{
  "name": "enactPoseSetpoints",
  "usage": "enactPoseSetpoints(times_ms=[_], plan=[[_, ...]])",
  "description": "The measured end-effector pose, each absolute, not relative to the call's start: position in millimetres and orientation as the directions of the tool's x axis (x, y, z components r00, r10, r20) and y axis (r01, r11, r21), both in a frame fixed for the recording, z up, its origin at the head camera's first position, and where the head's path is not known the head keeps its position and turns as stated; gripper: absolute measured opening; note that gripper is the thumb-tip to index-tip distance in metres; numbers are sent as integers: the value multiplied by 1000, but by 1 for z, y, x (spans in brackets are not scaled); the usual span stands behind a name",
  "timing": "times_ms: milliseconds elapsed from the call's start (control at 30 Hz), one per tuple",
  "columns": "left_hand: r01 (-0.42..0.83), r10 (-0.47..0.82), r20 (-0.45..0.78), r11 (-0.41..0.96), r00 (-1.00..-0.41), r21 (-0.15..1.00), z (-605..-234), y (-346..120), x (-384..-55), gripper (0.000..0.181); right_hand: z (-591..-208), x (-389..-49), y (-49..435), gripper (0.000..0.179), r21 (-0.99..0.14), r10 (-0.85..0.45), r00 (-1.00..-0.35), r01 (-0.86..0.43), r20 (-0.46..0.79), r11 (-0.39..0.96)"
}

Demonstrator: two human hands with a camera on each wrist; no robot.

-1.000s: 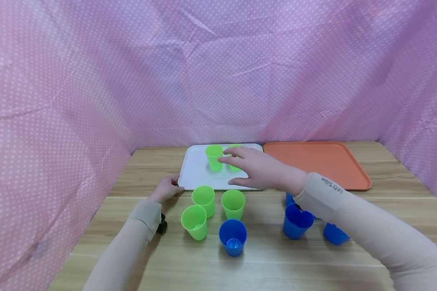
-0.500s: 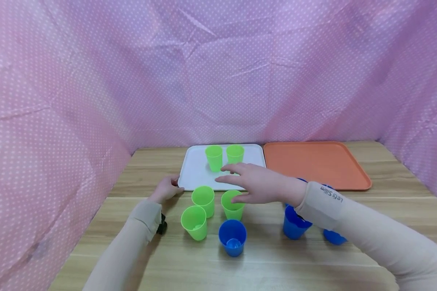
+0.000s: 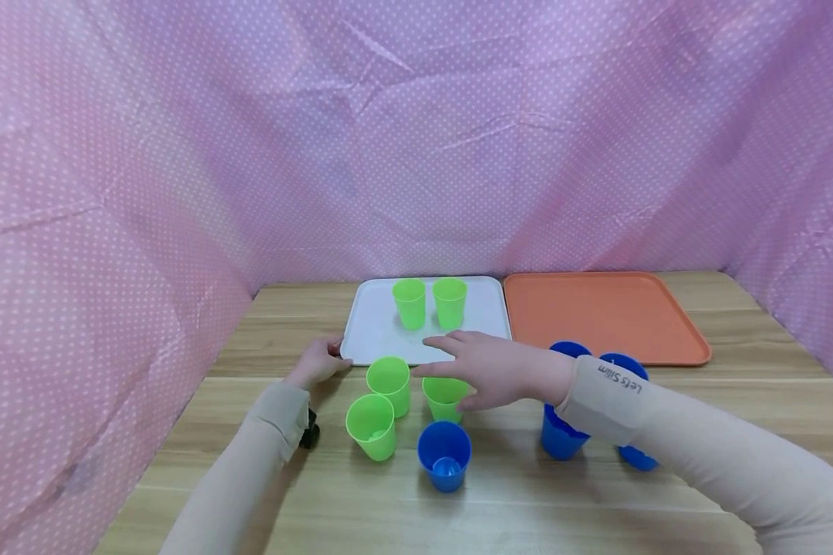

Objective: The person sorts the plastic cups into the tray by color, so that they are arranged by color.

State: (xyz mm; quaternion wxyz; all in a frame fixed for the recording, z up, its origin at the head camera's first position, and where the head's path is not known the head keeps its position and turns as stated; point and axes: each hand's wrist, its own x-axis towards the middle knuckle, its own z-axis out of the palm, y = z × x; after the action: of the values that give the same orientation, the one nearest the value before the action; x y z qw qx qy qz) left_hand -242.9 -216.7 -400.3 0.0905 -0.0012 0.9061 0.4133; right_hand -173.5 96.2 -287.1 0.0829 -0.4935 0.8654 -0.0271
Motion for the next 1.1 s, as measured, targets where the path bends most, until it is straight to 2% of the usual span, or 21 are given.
enactPoseSetpoints(times_ms=[233, 500, 700, 1100], plan=[[-92, 61, -176, 661, -983, 744, -397, -215, -239, 44, -296, -172, 94, 75, -72, -869, -472, -871, -147, 485], [-102, 59, -185, 652, -981, 751, -396, -215, -238, 39, -303, -168, 92, 75, -52, -878, -457, -882, -144, 468], [-111, 59, -193, 641, -979, 759, -397, -215, -239, 45, -308, -167, 92, 72, -23, -886, -446, -892, -127, 452], [-162, 27, -234, 646, -972, 746, -395, -215, -239, 45, -317, -171, 91, 64, 22, -892, -433, -901, -130, 434]])
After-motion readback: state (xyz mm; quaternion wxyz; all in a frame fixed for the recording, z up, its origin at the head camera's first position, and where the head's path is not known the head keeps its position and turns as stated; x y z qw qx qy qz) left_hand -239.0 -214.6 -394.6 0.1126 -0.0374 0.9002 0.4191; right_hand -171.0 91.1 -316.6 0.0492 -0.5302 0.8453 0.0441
